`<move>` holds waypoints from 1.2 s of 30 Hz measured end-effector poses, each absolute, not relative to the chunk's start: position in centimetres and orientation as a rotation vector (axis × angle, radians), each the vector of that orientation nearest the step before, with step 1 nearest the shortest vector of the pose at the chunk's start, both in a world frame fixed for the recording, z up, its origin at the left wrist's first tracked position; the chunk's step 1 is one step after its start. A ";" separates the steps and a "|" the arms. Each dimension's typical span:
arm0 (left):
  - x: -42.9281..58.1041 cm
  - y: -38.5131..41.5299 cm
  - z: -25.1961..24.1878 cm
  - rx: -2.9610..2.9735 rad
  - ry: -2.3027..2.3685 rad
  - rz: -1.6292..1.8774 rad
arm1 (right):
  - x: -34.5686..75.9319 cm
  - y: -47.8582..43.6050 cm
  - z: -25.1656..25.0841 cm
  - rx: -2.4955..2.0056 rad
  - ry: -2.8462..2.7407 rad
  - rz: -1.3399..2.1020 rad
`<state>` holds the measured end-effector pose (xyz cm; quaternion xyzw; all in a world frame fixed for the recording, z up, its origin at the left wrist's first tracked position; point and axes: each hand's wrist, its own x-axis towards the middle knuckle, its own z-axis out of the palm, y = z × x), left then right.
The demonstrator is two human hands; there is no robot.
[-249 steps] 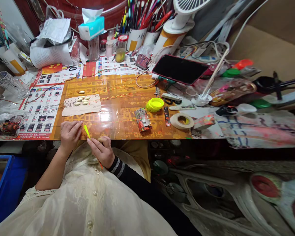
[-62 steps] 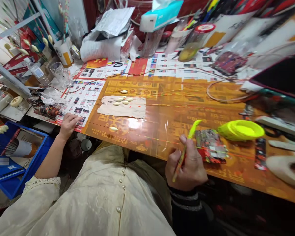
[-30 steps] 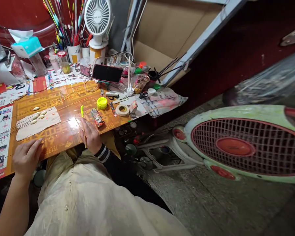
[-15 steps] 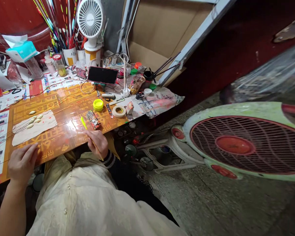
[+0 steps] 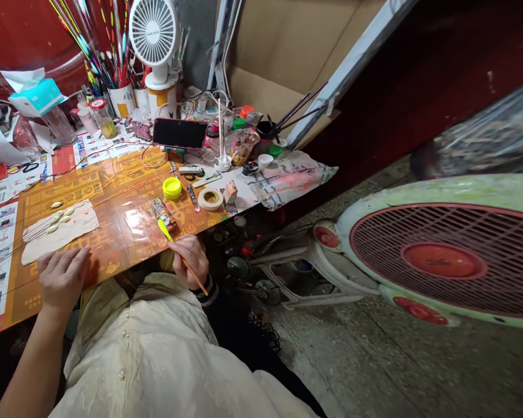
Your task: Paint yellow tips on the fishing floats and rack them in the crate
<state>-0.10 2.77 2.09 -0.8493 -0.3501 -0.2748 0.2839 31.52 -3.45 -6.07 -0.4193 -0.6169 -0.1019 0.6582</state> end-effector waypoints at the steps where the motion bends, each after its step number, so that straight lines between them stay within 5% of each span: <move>1: 0.7 2.9 2.1 -2.285 -0.929 -0.735 | 31.6 -3.4 -6.0 -0.946 -1.401 -0.228; 36: 7.9 4.6 1.8 -2.332 -0.765 -0.808 | 31.1 -2.5 -6.7 -1.004 -1.442 -0.283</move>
